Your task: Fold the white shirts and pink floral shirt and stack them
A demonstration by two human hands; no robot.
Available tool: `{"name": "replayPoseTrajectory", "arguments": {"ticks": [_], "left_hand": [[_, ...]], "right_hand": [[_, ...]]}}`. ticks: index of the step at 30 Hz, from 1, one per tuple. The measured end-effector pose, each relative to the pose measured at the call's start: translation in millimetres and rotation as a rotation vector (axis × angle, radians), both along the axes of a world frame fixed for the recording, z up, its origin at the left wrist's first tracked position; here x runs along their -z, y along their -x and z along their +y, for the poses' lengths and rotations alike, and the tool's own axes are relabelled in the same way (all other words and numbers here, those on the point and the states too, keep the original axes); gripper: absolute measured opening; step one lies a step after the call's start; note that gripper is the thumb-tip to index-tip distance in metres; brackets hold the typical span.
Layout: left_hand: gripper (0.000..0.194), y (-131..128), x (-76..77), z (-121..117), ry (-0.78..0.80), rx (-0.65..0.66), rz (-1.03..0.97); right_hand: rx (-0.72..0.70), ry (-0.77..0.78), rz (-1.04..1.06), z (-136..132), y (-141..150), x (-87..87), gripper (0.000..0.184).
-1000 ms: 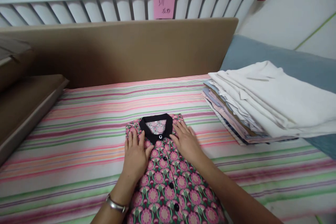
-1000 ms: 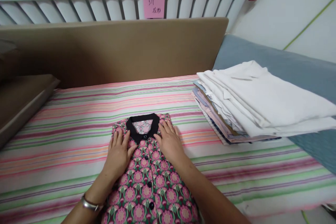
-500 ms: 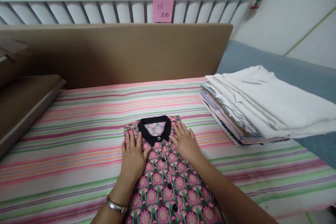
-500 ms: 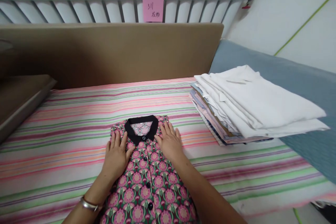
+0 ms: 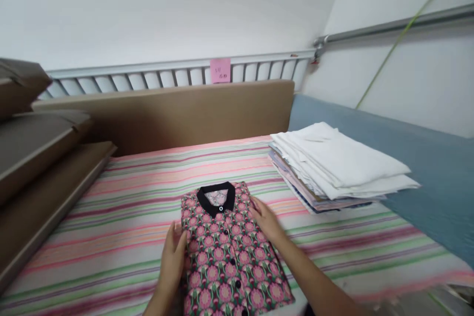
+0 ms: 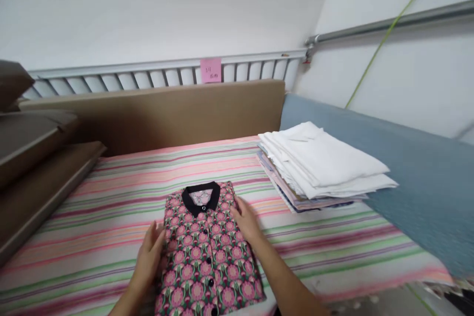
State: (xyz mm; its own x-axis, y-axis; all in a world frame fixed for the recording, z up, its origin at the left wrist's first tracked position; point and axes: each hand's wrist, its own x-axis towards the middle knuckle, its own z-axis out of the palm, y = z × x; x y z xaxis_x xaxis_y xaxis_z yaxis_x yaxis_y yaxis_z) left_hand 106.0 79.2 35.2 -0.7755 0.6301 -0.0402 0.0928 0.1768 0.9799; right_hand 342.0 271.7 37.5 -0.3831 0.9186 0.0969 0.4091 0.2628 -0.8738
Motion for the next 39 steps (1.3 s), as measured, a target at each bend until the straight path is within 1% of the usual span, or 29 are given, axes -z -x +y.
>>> {"name": "replayPoseTrajectory", "arguments": {"ticks": [2, 3, 5, 6, 8, 10, 11, 13, 15, 18, 19, 21, 23, 24, 26, 28, 30, 32, 34, 36, 39], "left_hand": [[0.058, -2, 4.6, -36, -0.006, -0.094, -0.286], [0.055, -4, 7.0, -51, -0.013, -0.114, -0.407], [0.047, -12, 9.5, -71, -0.007, -0.1, -0.571], [0.044, -18, 8.8, -76, 0.01, -0.064, -0.599], [0.037, -30, 4.3, -77, 0.083, 0.018, -0.559], [0.035, -41, -2.6, -71, 0.132, 0.085, -0.492], [0.034, -46, -5.9, -68, 0.13, 0.109, -0.483], [0.032, -52, -10.7, -64, 0.091, 0.15, -0.511], [0.031, -57, -12.2, -64, 0.046, 0.182, -0.541], [0.027, -67, -10.6, -70, 0.044, 0.19, -0.583], [0.026, -73, -9.9, -73, 0.053, 0.186, -0.607], [0.025, -86, -8.4, -78, 0.079, 0.179, -0.659], [0.026, -102, -6.4, -83, 0.106, 0.196, -0.693], [0.028, -111, -4.8, -85, 0.108, 0.217, -0.707], [0.033, -128, -1.1, -92, 0.085, 0.264, -0.743], [0.039, -142, 1.1, -101, 0.02, 0.322, -0.792], [0.046, -151, -1.7, -112, -0.026, 0.385, -0.846], [0.05, -155, -10.7, -122, 0.015, 0.427, -0.915], [0.048, -154, -22.6, -127, 0.074, 0.413, -0.998], [0.044, -148, -32.4, -125, 0.09, 0.364, -1.046], [0.039, -135, -38.0, -113, 0.072, 0.253, -1.022]], "right_hand": [[0.027, 0.183, 0.199, -15, -21, 2.5, 0.059], [0.049, 0.267, 0.261, -24, -30, 4.1, 0.062], [0.104, 0.394, 0.319, -43, -46, 5.8, 0.063], [0.114, 0.432, 0.334, -53, -51, 5.3, 0.061], [0.081, 0.479, 0.363, -72, -58, 1.2, 0.053], [0.052, 0.554, 0.381, -90, -62, -5.4, 0.048], [0.06, 0.627, 0.395, -99, -64, -8.6, 0.047], [0.116, 0.822, 0.474, -121, -67, -12.0, 0.049], [0.169, 0.974, 0.665, -146, -69, -9.5, 0.051], [0.223, 1.062, 0.96, -183, -65, 2.3, 0.06], [0.231, 1.087, 1.012, -194, -62, 6.1, 0.063], [0.208, 1.139, 1.049, -209, -53, 9.7, 0.067], [0.169, 1.148, 1.036, -218, -45, 6.4, 0.063], [0.165, 1.128, 1.018, -220, -42, 2.5, 0.06], [0.193, 1.048, 0.958, -222, -41, -8.1, 0.054], [0.243, 0.946, 0.85, -222, -48, -19.8, 0.05], [0.257, 0.855, 0.734, -223, -58, -30.3, 0.047], [0.246, 0.797, 0.661, -224, -70, -38.8, 0.045], [0.243, 0.771, 0.634, -225, -79, -44.3, 0.044], [0.248, 0.768, 0.623, -226, -84, -46.5, 0.044], [0.254, 0.772, 0.616, -226, -85, -45.4, 0.046]]}}
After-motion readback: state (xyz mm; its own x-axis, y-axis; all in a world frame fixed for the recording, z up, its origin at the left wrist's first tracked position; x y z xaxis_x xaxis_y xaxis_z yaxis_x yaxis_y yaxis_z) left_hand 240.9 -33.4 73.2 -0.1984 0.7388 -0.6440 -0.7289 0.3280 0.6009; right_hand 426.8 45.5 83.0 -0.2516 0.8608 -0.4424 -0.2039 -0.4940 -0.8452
